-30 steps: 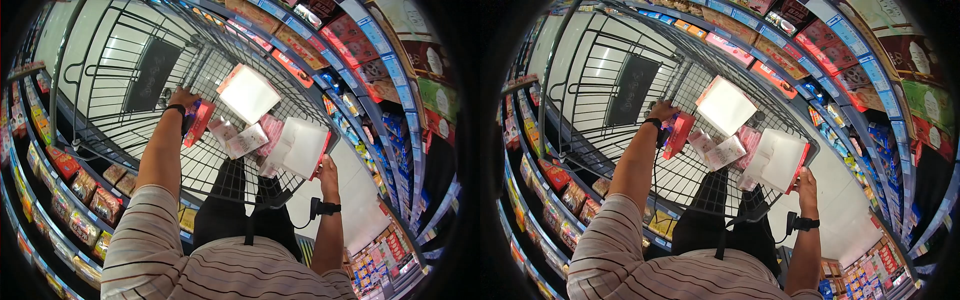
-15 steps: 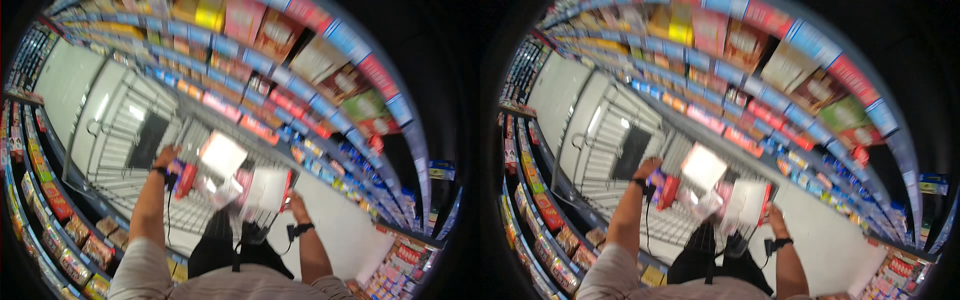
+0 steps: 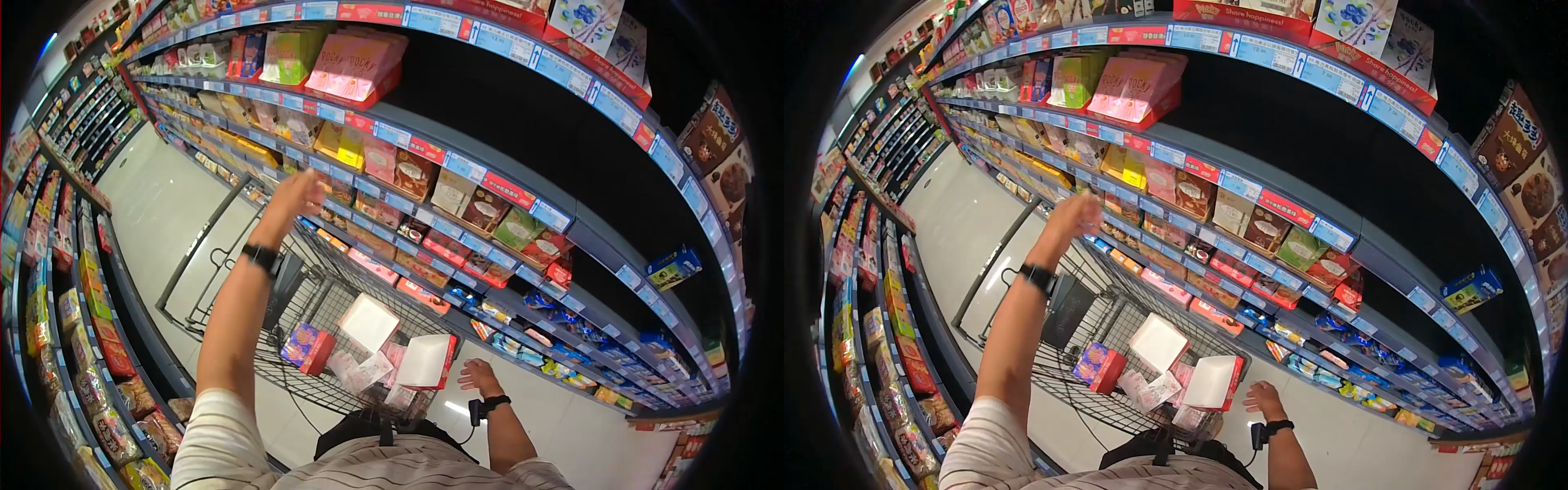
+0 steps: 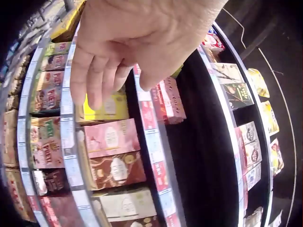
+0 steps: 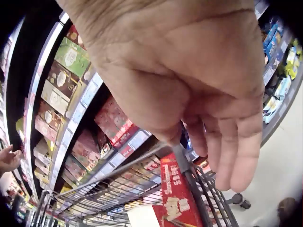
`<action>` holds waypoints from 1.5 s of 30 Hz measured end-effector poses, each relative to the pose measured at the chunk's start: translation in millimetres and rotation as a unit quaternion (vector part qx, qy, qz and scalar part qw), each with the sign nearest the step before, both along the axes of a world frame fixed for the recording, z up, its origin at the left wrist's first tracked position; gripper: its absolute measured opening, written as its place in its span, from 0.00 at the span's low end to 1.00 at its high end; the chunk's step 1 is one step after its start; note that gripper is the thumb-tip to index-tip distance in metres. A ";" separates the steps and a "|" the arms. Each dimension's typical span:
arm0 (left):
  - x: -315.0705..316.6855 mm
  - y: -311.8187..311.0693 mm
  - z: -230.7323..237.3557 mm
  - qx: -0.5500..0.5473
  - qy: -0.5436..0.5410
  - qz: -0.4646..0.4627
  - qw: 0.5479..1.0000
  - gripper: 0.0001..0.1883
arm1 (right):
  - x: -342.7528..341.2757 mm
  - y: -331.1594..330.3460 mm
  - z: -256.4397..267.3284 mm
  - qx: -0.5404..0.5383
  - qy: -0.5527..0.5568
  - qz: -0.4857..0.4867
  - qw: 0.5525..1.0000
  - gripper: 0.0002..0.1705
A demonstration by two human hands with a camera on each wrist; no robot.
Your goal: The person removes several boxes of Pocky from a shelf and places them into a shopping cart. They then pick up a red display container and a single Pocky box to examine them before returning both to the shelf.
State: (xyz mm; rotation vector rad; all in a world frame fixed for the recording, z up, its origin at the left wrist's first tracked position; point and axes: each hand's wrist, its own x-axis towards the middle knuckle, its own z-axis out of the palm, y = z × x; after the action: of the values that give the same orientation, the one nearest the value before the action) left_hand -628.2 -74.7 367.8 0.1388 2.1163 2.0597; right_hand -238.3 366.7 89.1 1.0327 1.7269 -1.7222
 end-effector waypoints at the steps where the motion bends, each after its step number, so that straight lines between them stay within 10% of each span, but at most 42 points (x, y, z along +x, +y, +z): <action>1: -18.2 6.7 9.3 0.029 0.003 0.016 0.999 0.25 | 0.5 3.0 10.3 -0.002 0.012 -0.005 1.000 0.24; 14: -198.2 74.4 56.1 0.002 0.001 0.136 0.991 0.18 | -11.8 -20.2 116.5 -0.022 0.144 -0.035 0.989 0.21; 30: -195.3 70.8 111.6 -0.082 -0.020 0.076 0.994 0.14 | -3.4 -57.6 80.6 -0.086 0.096 -0.010 0.992 0.17; 45: -183.3 61.6 73.2 0.161 -0.061 0.081 0.982 0.21 | -14.3 -66.5 69.3 -0.087 0.075 0.007 0.993 0.19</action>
State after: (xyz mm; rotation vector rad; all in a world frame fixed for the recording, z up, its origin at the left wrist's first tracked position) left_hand -811.4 -13.1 441.0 -0.1180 1.7645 2.4242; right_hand -252.6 300.2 158.4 0.8301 1.6331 -1.9460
